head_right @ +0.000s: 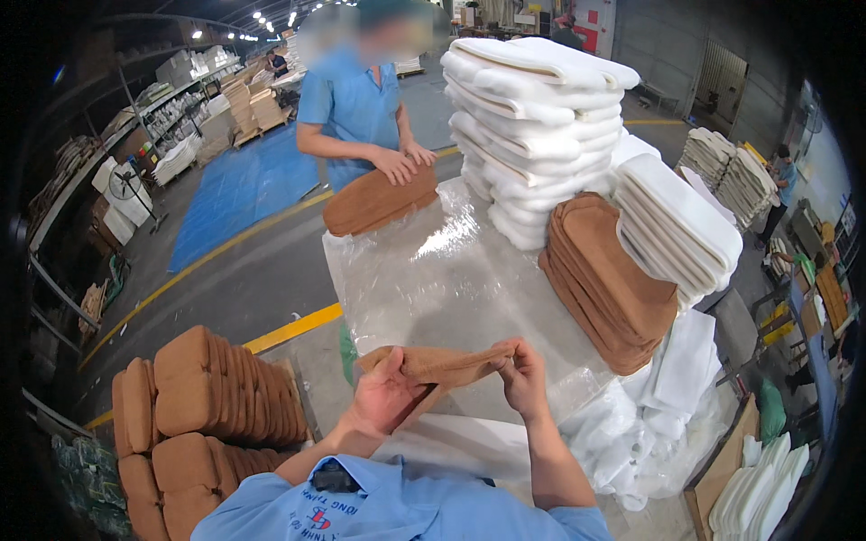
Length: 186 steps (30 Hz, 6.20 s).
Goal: The person repeatedly picks up brown fabric covers and white foam inserts, inserts the foam into the covers, and stacks the finished cushions on a nearby pile. The process is continuous and repetitive throughout the clip.
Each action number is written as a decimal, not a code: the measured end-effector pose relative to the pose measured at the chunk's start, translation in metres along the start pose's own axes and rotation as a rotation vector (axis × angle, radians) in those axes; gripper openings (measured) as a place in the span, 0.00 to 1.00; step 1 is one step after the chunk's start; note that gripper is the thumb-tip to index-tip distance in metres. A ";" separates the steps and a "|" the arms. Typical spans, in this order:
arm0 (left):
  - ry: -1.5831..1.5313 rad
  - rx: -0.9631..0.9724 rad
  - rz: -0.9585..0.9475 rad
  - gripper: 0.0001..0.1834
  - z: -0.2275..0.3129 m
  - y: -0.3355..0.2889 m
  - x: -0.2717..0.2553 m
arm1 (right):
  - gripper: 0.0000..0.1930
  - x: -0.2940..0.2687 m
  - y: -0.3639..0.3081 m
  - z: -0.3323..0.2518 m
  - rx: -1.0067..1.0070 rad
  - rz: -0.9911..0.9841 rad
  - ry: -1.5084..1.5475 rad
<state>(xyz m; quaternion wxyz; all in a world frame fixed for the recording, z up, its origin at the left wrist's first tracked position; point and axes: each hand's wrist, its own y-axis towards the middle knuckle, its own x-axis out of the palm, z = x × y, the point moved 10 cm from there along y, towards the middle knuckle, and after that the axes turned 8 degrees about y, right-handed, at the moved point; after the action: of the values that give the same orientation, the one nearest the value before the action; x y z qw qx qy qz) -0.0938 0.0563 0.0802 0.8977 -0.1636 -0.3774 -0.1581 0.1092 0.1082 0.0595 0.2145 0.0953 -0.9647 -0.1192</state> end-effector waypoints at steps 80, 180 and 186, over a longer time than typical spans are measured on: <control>-0.171 -0.103 -0.186 0.16 -0.031 -0.084 -0.023 | 0.18 0.096 -0.013 -0.212 0.495 -0.932 -0.282; 0.369 0.250 1.315 0.10 -0.133 -0.167 -0.300 | 0.14 0.295 -0.043 0.292 0.692 -1.286 -0.581; 0.603 0.424 0.922 0.35 -0.099 -0.165 -0.288 | 0.19 0.237 0.033 0.196 0.912 -1.062 -0.882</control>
<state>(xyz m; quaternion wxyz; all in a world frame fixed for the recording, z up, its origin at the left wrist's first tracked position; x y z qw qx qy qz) -0.2904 -0.0863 -0.1668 0.9546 -0.0756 -0.0187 0.2877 -0.1922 0.1210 -0.0112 -0.3282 0.5606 -0.7406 0.1719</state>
